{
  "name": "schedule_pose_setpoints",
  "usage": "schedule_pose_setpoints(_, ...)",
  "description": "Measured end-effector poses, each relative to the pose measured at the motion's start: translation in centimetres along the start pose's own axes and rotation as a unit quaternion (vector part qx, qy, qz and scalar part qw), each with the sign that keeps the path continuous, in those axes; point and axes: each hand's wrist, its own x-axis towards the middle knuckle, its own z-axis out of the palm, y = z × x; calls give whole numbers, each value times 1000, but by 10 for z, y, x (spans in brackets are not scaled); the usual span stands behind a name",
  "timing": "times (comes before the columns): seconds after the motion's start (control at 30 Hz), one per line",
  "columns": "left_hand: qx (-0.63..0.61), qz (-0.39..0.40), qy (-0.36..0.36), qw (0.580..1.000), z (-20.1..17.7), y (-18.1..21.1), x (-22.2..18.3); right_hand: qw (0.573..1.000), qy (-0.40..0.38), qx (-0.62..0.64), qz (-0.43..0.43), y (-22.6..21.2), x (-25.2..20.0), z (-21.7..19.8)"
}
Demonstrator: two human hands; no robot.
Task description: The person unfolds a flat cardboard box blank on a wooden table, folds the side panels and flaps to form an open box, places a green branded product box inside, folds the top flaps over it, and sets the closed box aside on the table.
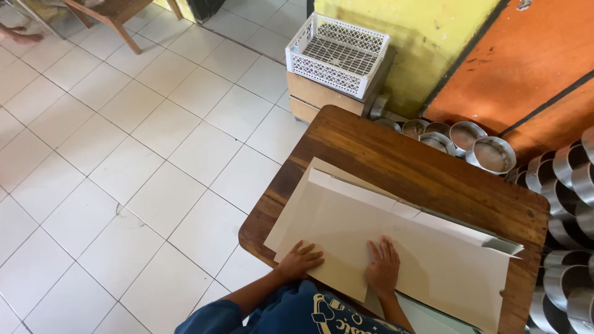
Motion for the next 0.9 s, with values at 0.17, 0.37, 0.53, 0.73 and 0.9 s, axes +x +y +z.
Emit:
schedule_pose_setpoints(0.17,-3,-36,12,999,0,11,4,997,-39,-68,20,-30,-3,-28)
schedule_pose_setpoints(0.37,-11,-9,19,1000,-52,18,9,985,-97,72,-121,-56,-48,-29)
schedule_pose_setpoints(0.53,-70,-9,-62,996,-103,34,18,976,-196,50,-76,-51,-48,-19)
schedule_pose_setpoints(0.73,-28,-25,-35,999,-44,30,20,974,-211,39,-78,-49,-42,-2)
schedule_pose_setpoints(0.9,12,-55,25,998,-2,33,23,969,-209,-33,-124,-40,-50,25)
